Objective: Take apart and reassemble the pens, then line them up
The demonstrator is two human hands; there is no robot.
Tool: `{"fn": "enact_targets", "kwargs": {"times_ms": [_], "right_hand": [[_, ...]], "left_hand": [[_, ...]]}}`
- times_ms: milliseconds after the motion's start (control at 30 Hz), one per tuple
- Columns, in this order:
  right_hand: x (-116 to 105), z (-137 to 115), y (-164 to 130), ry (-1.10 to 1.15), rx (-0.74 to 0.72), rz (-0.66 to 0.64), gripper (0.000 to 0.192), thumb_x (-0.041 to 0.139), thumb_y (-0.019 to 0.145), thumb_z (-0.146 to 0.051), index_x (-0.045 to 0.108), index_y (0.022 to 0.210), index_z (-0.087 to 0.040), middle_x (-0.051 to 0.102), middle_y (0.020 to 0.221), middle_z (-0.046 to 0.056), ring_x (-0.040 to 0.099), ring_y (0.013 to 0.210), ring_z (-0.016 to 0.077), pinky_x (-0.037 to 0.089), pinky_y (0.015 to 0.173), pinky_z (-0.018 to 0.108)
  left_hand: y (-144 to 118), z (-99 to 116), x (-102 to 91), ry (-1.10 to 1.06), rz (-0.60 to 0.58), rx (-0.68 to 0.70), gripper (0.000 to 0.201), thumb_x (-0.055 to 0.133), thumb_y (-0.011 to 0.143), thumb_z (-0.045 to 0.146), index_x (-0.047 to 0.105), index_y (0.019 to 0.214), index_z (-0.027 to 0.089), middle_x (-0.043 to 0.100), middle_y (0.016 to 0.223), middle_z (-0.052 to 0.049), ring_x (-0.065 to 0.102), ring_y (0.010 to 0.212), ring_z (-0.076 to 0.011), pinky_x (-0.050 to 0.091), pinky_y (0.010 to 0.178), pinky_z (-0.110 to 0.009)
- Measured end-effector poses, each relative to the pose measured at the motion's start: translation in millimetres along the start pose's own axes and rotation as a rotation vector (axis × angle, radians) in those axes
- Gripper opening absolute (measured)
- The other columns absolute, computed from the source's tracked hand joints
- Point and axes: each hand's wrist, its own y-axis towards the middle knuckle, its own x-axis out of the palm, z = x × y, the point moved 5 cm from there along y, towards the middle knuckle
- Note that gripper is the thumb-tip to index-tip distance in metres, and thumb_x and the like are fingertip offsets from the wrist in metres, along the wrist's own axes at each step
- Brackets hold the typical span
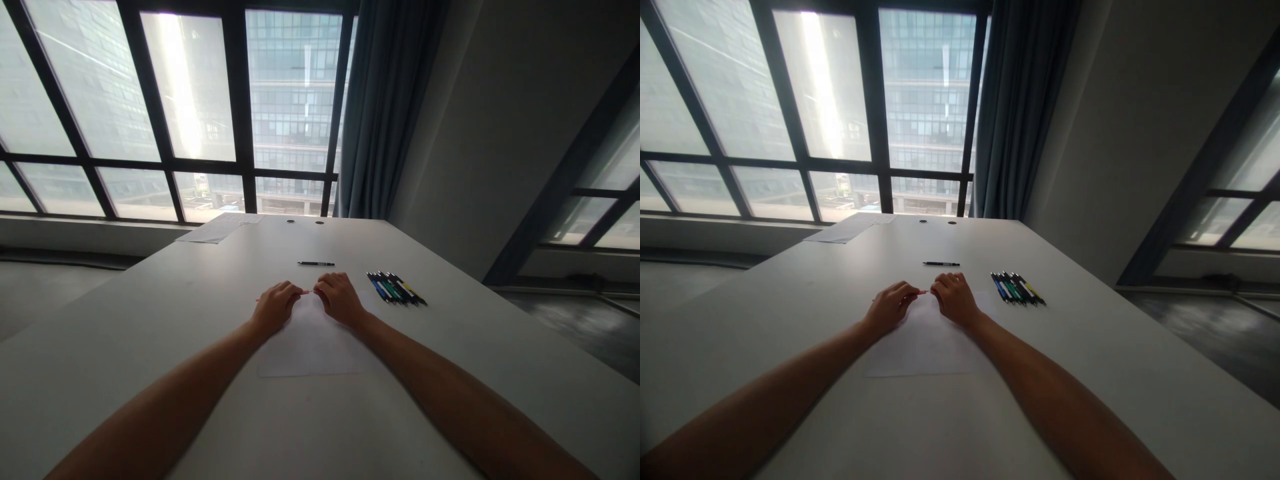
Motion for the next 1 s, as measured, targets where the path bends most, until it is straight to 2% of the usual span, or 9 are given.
{"fn": "enact_targets", "kwargs": {"times_ms": [333,467,633,767,867,933,1000], "right_hand": [[0,-3,1,0.062,0.005,-0.004,0.021,0.044,0.096,-0.023,0.061,0.083,-0.017,0.062,0.089,0.006,0.051,0.080,0.0177,0.031,0.079,0.035],[2,-2,-1,0.183,0.022,-0.008,0.024,0.043,0.098,-0.025,0.063,0.087,-0.017,0.063,0.089,0.006,0.055,0.082,0.0164,0.034,0.079,0.033],[3,5,-5,0.336,0.081,0.044,0.015,0.051,0.094,-0.022,0.065,0.100,-0.018,0.065,0.096,0.006,0.059,0.089,0.0164,0.038,0.081,0.032],[0,4,-5,0.345,0.109,0.077,0.009,0.058,0.091,-0.022,0.066,0.089,-0.017,0.065,0.089,0.004,0.059,0.084,0.0156,0.038,0.079,0.031],[0,2,-4,0.340,0.091,0.055,0.009,0.060,0.090,-0.024,0.068,0.089,-0.019,0.065,0.089,0.004,0.060,0.084,0.0151,0.039,0.079,0.030],[1,6,-4,0.339,0.108,0.048,0.011,0.062,0.089,-0.027,0.068,0.096,-0.020,0.066,0.095,0.004,0.060,0.081,0.0145,0.040,0.079,0.031],[1,21,-6,0.331,0.200,0.089,0.016,0.060,0.089,-0.027,0.067,0.101,-0.019,0.065,0.098,0.005,0.060,0.076,0.0140,0.041,0.078,0.031]], "left_hand": [[0,3,0.1,-0.022,-0.023,0.018,0.016,0.050,0.092,0.022,0.065,0.097,0.021,0.067,0.090,-0.005,0.062,0.078,-0.0149,0.049,0.070,-0.026],[-1,5,0.8,-0.041,-0.040,0.034,0.017,0.049,0.092,0.022,0.064,0.098,0.021,0.067,0.091,-0.005,0.062,0.079,-0.0147,0.049,0.071,-0.026],[-1,3,1.5,-0.082,-0.024,0.038,0.017,0.047,0.094,0.023,0.062,0.099,0.020,0.066,0.092,-0.005,0.062,0.081,-0.0147,0.049,0.073,-0.026],[-2,3,1.7,-0.084,-0.017,0.054,0.016,0.047,0.094,0.023,0.063,0.099,0.019,0.066,0.090,-0.005,0.061,0.080,-0.0145,0.049,0.072,-0.026],[-2,3,0.6,-0.080,-0.011,0.047,0.017,0.048,0.094,0.024,0.063,0.099,0.020,0.066,0.090,-0.005,0.062,0.079,-0.0145,0.049,0.072,-0.026],[-2,4,-0.5,-0.077,-0.007,0.037,0.017,0.047,0.093,0.024,0.063,0.099,0.020,0.067,0.091,-0.005,0.062,0.080,-0.0147,0.050,0.072,-0.026],[-1,5,-1.5,-0.081,-0.006,0.035,0.017,0.047,0.093,0.023,0.063,0.098,0.020,0.067,0.091,-0.006,0.062,0.080,-0.0147,0.050,0.072,-0.026]]}}
